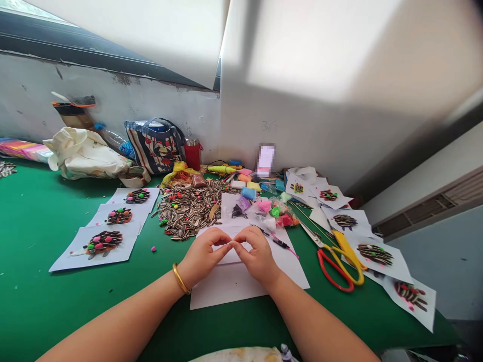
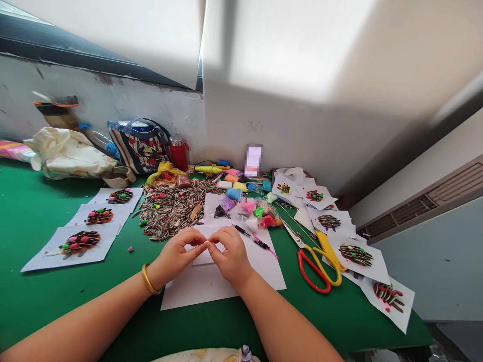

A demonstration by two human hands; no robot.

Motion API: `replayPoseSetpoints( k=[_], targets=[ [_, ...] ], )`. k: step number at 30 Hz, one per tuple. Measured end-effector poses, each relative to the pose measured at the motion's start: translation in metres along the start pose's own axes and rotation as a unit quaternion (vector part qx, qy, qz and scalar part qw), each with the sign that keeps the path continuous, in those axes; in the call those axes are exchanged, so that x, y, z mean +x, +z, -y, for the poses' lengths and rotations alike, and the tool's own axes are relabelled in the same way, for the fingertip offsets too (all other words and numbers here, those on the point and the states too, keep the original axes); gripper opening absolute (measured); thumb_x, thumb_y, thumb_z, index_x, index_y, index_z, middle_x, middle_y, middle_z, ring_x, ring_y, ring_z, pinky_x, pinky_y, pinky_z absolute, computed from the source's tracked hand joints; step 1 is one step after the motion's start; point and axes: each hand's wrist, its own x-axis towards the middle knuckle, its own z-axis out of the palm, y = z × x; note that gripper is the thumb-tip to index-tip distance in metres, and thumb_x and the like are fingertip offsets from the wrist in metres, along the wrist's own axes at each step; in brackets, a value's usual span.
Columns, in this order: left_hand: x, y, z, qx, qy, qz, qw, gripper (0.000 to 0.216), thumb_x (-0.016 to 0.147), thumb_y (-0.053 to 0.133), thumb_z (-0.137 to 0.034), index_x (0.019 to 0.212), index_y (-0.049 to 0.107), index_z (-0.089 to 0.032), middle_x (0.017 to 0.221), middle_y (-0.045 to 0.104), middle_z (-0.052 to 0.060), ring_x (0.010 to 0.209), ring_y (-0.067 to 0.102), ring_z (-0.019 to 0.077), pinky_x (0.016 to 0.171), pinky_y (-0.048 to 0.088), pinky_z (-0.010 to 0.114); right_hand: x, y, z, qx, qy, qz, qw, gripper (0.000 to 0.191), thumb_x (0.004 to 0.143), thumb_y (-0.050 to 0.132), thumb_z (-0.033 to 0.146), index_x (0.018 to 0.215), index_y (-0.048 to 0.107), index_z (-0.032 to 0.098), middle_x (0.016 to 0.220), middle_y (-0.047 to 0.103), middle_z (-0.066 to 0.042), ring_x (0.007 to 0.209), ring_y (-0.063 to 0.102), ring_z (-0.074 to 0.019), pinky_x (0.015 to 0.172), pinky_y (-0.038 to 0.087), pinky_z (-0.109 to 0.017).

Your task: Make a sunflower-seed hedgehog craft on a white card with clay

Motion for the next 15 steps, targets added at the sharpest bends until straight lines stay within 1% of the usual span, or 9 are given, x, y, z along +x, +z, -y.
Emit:
replayPoseSetpoints(
  k=[3,7,10,13,15],
  targets=[
    [0.0001,-0.0004,0.0007,0.004,0.003,-0.001,1.000,0.020,0.088,0.060,-0.037,0.079,0.064,-0.020,0.078,0.063,0.001,0.075,0.055,0.0143,0.070,0.045,0.027,-0.0007,0.0002,-0.0017,0.000,-0.001,0.002,1.000,0.010,0.088,0.062,0.028,0.081,0.063,0.022,0.080,0.060,-0.002,0.081,0.054,-0.0183,0.074,0.043,-0.034],
    [0.0006,0.0002,-0.0005,-0.002,0.004,0.002,1.000,0.023,0.088,0.060,-0.038,0.077,0.063,-0.019,0.077,0.063,0.001,0.073,0.055,0.0143,0.069,0.045,0.027,-0.0013,0.0007,-0.0024,0.001,0.000,-0.004,1.000,0.006,0.086,0.064,0.028,0.087,0.065,0.022,0.083,0.061,-0.003,0.083,0.054,-0.0185,0.076,0.044,-0.034],
    [0.0001,0.0008,-0.0001,-0.001,0.009,0.012,1.000,0.019,0.088,0.059,-0.035,0.078,0.063,-0.019,0.078,0.063,0.002,0.075,0.057,0.0148,0.071,0.046,0.028,-0.0007,0.0006,-0.0018,0.005,0.008,0.001,1.000,0.007,0.088,0.060,0.025,0.084,0.064,0.022,0.081,0.062,-0.002,0.082,0.054,-0.0181,0.076,0.044,-0.034],
    [0.0011,-0.0023,0.0030,0.008,0.002,0.019,1.000,0.012,0.085,0.063,-0.030,0.090,0.066,-0.020,0.086,0.065,0.003,0.081,0.059,0.0163,0.075,0.049,0.030,0.0007,-0.0007,-0.0039,0.025,0.031,0.000,0.999,0.011,0.090,0.057,0.026,0.082,0.064,0.022,0.081,0.063,-0.002,0.081,0.055,-0.0173,0.076,0.044,-0.033],
    [0.0034,-0.0079,0.0062,0.028,-0.004,0.021,0.999,0.019,0.082,0.065,-0.029,0.100,0.066,-0.022,0.095,0.066,0.004,0.088,0.060,0.0179,0.080,0.050,0.032,0.0019,-0.0025,-0.0082,0.034,0.060,-0.010,0.998,0.010,0.089,0.057,0.027,0.084,0.064,0.021,0.083,0.064,-0.002,0.080,0.055,-0.0169,0.076,0.044,-0.032]
  ],
)
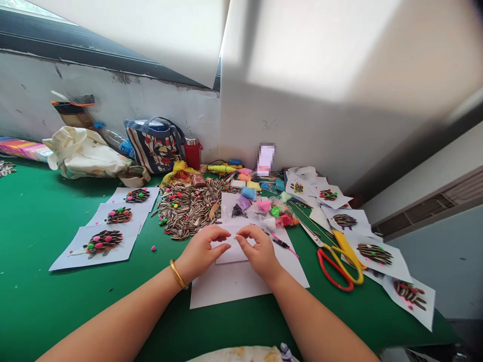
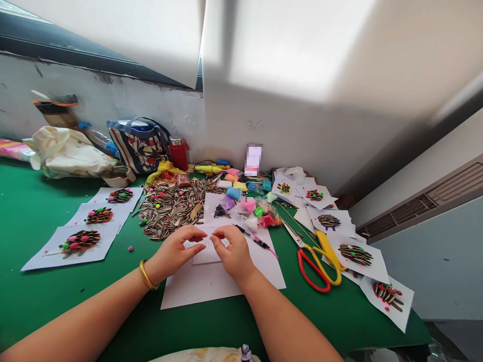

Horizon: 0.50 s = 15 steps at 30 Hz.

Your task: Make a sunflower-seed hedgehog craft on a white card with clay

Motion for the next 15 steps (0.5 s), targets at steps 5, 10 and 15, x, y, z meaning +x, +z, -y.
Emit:
replayPoseSetpoints(
  k=[5,10,15],
  targets=[
    [0.007,-0.017,0.007,0.108,-0.001,0.027,0.994,0.021,0.075,0.072,-0.028,0.096,0.069,-0.023,0.104,0.066,0.005,0.101,0.060,0.0242,0.090,0.047,0.039,0.004,-0.003,-0.012,0.009,0.076,-0.013,0.997,0.009,0.084,0.061,0.028,0.087,0.064,0.021,0.084,0.065,-0.001,0.077,0.055,-0.0158,0.072,0.045,-0.029],
    [0.006,-0.016,0.003,0.096,-0.009,0.065,0.993,0.020,0.075,0.073,-0.033,0.091,0.069,-0.022,0.092,0.065,0.004,0.087,0.061,0.0204,0.078,0.049,0.033,0.001,0.003,-0.009,0.024,0.081,0.032,0.996,0.008,0.084,0.061,0.027,0.082,0.065,0.020,0.081,0.065,-0.001,0.074,0.055,-0.0149,0.068,0.044,-0.027],
    [0.001,-0.004,-0.004,0.057,0.006,0.070,0.996,0.015,0.082,0.066,-0.035,0.082,0.067,-0.021,0.085,0.065,0.003,0.081,0.059,0.0179,0.073,0.046,0.030,-0.003,0.008,-0.003,0.034,0.070,0.073,0.994,0.007,0.085,0.061,0.026,0.082,0.065,0.021,0.079,0.066,0.000,0.073,0.055,-0.0139,0.068,0.044,-0.026]
  ],
)
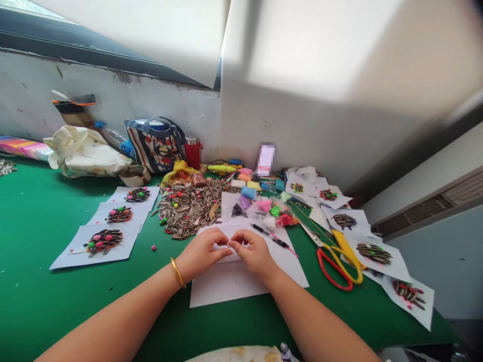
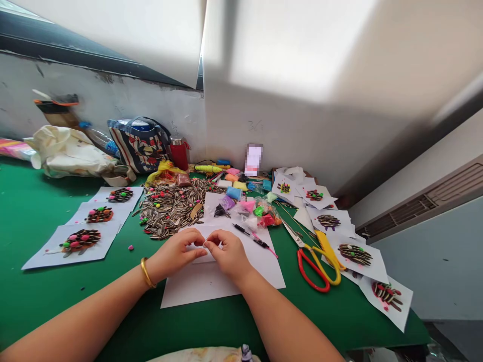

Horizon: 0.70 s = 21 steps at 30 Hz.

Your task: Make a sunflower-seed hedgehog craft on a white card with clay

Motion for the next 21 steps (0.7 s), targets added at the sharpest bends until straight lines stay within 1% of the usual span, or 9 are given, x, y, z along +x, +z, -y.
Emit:
replayPoseSetpoints(
  k=[3,6,9,11,17,21],
  targets=[
    [0.0003,0.0024,-0.0002,-0.019,-0.003,-0.013,1.000,0.018,0.086,0.061,-0.035,0.077,0.066,-0.020,0.081,0.065,0.003,0.078,0.058,0.0171,0.072,0.045,0.030,-0.0007,-0.0012,0.0016,-0.004,-0.009,0.013,1.000,0.012,0.088,0.057,0.028,0.084,0.066,0.021,0.081,0.066,-0.001,0.075,0.057,-0.0147,0.069,0.044,-0.027],
    [0.0010,0.0024,0.0021,-0.048,-0.019,-0.044,0.998,0.020,0.086,0.060,-0.037,0.077,0.065,-0.020,0.080,0.065,0.003,0.077,0.058,0.0167,0.070,0.045,0.029,-0.0007,-0.0027,0.0027,0.001,-0.017,0.018,1.000,0.017,0.091,0.052,0.030,0.089,0.066,0.021,0.085,0.068,-0.002,0.079,0.059,-0.0156,0.071,0.045,-0.027],
    [0.0011,0.0027,0.0041,-0.077,-0.037,-0.069,0.994,0.020,0.085,0.061,-0.037,0.076,0.063,-0.019,0.079,0.065,0.002,0.075,0.058,0.0162,0.069,0.046,0.029,-0.0010,-0.0024,0.0028,-0.003,-0.018,0.016,1.000,0.017,0.091,0.053,0.031,0.092,0.066,0.021,0.089,0.068,-0.002,0.082,0.059,-0.0161,0.072,0.046,-0.028],
    [0.0008,0.0034,0.0044,-0.087,-0.041,-0.077,0.992,0.020,0.083,0.063,-0.037,0.075,0.063,-0.019,0.078,0.064,0.002,0.074,0.058,0.0160,0.068,0.047,0.029,-0.0014,-0.0017,0.0025,-0.011,-0.022,0.010,1.000,0.015,0.090,0.055,0.031,0.090,0.066,0.021,0.088,0.068,-0.002,0.081,0.059,-0.0162,0.072,0.047,-0.028],
    [-0.0003,0.0052,0.0015,-0.092,-0.031,-0.074,0.993,0.018,0.081,0.066,-0.036,0.075,0.063,-0.019,0.077,0.064,0.002,0.074,0.058,0.0157,0.069,0.048,0.029,-0.0017,-0.0010,0.0025,-0.017,-0.023,0.008,1.000,0.012,0.088,0.057,0.030,0.085,0.065,0.021,0.082,0.066,-0.001,0.077,0.057,-0.0153,0.070,0.046,-0.028],
    [-0.0007,0.0036,-0.0007,-0.077,-0.016,-0.073,0.994,0.018,0.085,0.063,-0.037,0.080,0.064,-0.019,0.081,0.065,0.002,0.078,0.058,0.0164,0.072,0.047,0.030,-0.0017,-0.0002,0.0038,-0.036,-0.031,0.000,0.999,0.012,0.087,0.056,0.028,0.082,0.064,0.021,0.080,0.065,-0.001,0.077,0.057,-0.0156,0.070,0.046,-0.028]
  ],
)
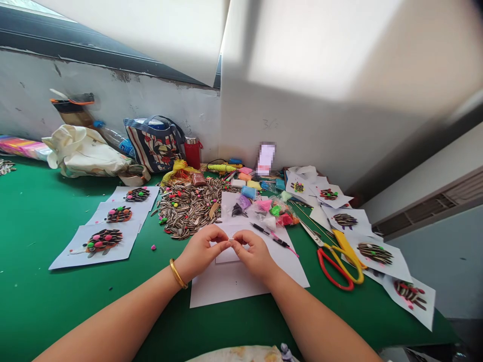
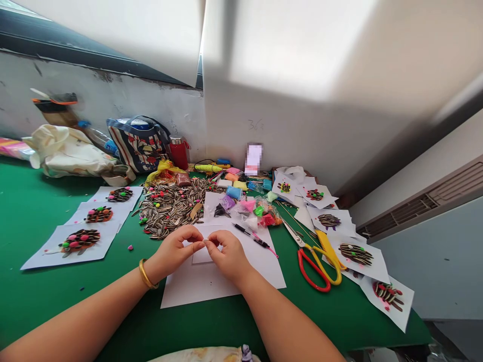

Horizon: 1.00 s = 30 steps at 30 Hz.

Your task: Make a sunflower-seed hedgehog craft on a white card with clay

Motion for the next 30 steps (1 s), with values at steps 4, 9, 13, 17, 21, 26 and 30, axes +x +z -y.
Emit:
replayPoseSetpoints(
  k=[4,9,13,17,21,26,30],
  targets=[
    [-0.0005,-0.0011,-0.0027,0.025,0.032,0.007,0.999,0.024,0.090,0.057,-0.039,0.077,0.063,-0.020,0.080,0.064,0.003,0.078,0.056,0.0167,0.073,0.045,0.031,-0.0003,0.0005,0.0014,-0.036,-0.020,0.002,0.999,0.011,0.086,0.057,0.027,0.079,0.063,0.021,0.077,0.064,-0.001,0.076,0.057,-0.0158,0.070,0.045,-0.028],
    [-0.0017,0.0000,-0.0051,0.043,0.038,0.013,0.998,0.025,0.092,0.052,-0.038,0.076,0.059,-0.020,0.077,0.061,0.002,0.076,0.054,0.0166,0.071,0.044,0.030,-0.0005,0.0009,0.0010,-0.043,-0.023,0.002,0.999,0.010,0.085,0.056,0.021,0.078,0.063,0.021,0.077,0.064,-0.001,0.075,0.057,-0.0154,0.068,0.045,-0.027],
    [-0.0024,0.0003,-0.0061,0.050,0.031,0.015,0.998,0.023,0.092,0.052,-0.038,0.080,0.059,-0.020,0.080,0.060,0.002,0.077,0.054,0.0169,0.071,0.043,0.030,-0.0004,0.0006,0.0017,-0.041,-0.017,0.007,0.999,0.010,0.085,0.055,0.021,0.078,0.063,0.021,0.077,0.065,-0.001,0.075,0.057,-0.0156,0.067,0.044,-0.027],
    [-0.0024,0.0000,-0.0087,0.072,0.036,0.029,0.996,0.021,0.093,0.048,-0.033,0.077,0.056,-0.020,0.080,0.059,0.001,0.078,0.053,0.0173,0.071,0.042,0.030,-0.0004,0.0003,0.0041,-0.053,-0.024,0.021,0.998,0.011,0.085,0.055,0.021,0.077,0.062,0.021,0.075,0.063,0.000,0.075,0.056,-0.0154,0.068,0.044,-0.027],
    [-0.0019,0.0004,-0.0103,0.083,0.047,0.043,0.995,0.019,0.092,0.047,-0.025,0.074,0.052,-0.020,0.079,0.056,0.001,0.079,0.051,0.0171,0.073,0.041,0.030,-0.0005,0.0011,0.0051,-0.057,-0.024,0.033,0.998,0.011,0.085,0.055,0.021,0.077,0.061,0.021,0.075,0.062,0.000,0.074,0.055,-0.0152,0.067,0.043,-0.027],
    [-0.0025,0.0009,-0.0089,0.080,0.040,0.040,0.995,0.019,0.093,0.047,-0.028,0.077,0.052,-0.020,0.080,0.056,0.001,0.078,0.051,0.0167,0.072,0.040,0.030,-0.0013,0.0012,0.0044,-0.044,-0.007,0.040,0.998,0.010,0.086,0.055,0.021,0.078,0.061,0.021,0.077,0.062,0.000,0.076,0.055,-0.0152,0.068,0.043,-0.027],
    [-0.0032,0.0011,-0.0056,0.072,0.033,0.044,0.996,0.019,0.093,0.049,-0.033,0.081,0.053,-0.020,0.082,0.056,0.001,0.077,0.051,0.0164,0.071,0.040,0.030,-0.0016,-0.0004,0.0043,-0.034,-0.004,0.046,0.998,0.010,0.087,0.054,0.022,0.080,0.061,0.020,0.079,0.063,0.000,0.077,0.055,-0.0154,0.069,0.043,-0.027]
  ],
)
